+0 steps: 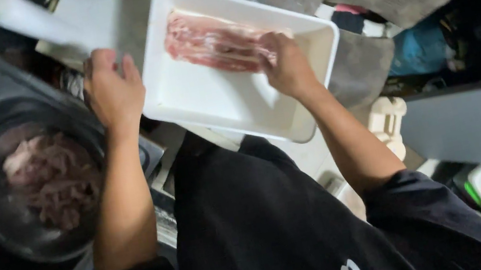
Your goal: Washing meat in a bowl, seasoning it, and then neatly arranging long slices of meat into a plastic tray.
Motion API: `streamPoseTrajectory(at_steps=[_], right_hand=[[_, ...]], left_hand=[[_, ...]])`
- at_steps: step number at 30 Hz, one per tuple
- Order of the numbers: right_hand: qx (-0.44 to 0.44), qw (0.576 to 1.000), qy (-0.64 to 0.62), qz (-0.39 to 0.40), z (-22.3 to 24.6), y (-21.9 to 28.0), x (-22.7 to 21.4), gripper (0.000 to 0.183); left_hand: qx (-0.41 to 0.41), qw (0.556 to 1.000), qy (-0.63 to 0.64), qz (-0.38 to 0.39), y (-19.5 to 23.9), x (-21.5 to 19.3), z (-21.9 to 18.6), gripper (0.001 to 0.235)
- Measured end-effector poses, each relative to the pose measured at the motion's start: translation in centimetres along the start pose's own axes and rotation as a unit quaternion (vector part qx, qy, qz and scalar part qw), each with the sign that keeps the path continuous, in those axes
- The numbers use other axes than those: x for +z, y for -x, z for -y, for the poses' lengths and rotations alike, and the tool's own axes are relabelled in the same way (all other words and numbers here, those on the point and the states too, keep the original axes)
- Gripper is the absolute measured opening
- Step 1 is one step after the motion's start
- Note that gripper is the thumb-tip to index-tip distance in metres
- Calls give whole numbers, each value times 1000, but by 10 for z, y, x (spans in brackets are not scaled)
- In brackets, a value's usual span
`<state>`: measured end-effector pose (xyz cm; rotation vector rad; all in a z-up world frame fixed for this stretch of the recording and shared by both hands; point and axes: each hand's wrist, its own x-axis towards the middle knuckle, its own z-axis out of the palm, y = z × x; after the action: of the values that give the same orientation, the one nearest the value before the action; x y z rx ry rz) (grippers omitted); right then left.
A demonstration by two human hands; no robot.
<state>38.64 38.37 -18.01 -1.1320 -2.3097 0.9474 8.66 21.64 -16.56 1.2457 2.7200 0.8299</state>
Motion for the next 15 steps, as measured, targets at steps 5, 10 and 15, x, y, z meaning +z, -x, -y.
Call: streamPoseTrajectory(at_steps=[5,10,15], right_hand=[[-220,921,305,105,-20,-18,80,72],[-154,944,233,177,-12,-20,79,68],[-115,971,190,89,18,-4,61,72]], left_hand=[[-159,981,23,-107,61,-14,91,11],[-193,949,50,-242,115,-49,234,14],[-171,967,-7,-190,169,-17,366,14]])
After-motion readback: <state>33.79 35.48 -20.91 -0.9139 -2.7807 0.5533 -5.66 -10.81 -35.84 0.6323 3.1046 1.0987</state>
